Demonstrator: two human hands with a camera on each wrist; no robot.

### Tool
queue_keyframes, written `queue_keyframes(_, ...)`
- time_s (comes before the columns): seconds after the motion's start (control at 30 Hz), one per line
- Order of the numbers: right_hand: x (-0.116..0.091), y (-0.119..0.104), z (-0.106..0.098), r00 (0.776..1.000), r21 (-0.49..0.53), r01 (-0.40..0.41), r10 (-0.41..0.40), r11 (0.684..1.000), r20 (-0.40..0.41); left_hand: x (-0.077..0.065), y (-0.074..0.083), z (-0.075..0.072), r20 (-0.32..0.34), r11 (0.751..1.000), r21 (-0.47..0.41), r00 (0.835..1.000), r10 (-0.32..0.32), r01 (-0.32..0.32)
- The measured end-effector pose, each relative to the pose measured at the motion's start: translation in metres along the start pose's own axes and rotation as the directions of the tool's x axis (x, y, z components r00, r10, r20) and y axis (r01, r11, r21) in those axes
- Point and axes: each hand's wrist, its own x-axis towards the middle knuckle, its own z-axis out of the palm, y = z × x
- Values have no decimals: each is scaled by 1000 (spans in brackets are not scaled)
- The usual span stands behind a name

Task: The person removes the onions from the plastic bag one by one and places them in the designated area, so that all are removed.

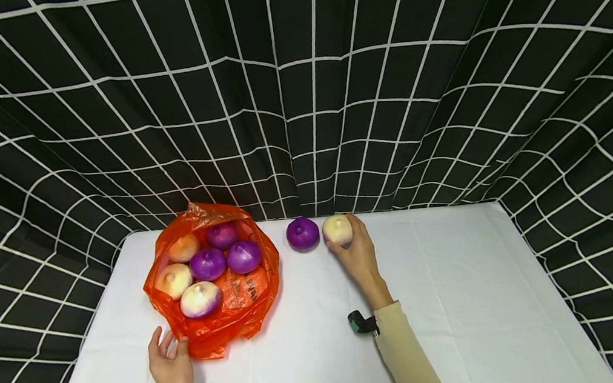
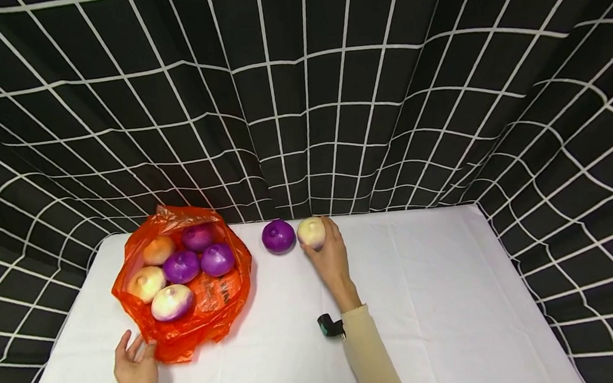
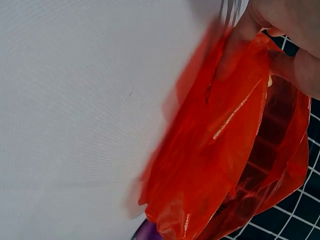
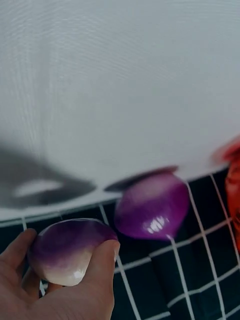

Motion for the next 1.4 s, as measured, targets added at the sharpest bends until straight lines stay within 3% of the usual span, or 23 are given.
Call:
queue_keyframes(0.23, 2, 14, 9, 1000, 3, -15, 15, 1000, 24, -3, -1, -4, 15, 999, 33, 1000, -27, 26)
queue_keyframes(0.87, 4, 17, 8, 998, 11, -35, 34, 999, 60, -2, -2, -1, 55, 997, 74, 998, -19, 15)
queue_keyframes(1.13, 1, 8, 4, 996, -55, -23, 27, 998, 81, 0, 0, 1, 39, 998, 63, 999, -15, 13)
queue_keyframes(1.4, -4, -15, -2, 998, -142, -60, 61, 988, 3, 1, 3, 1, 48, 996, 80, 998, -32, 28)
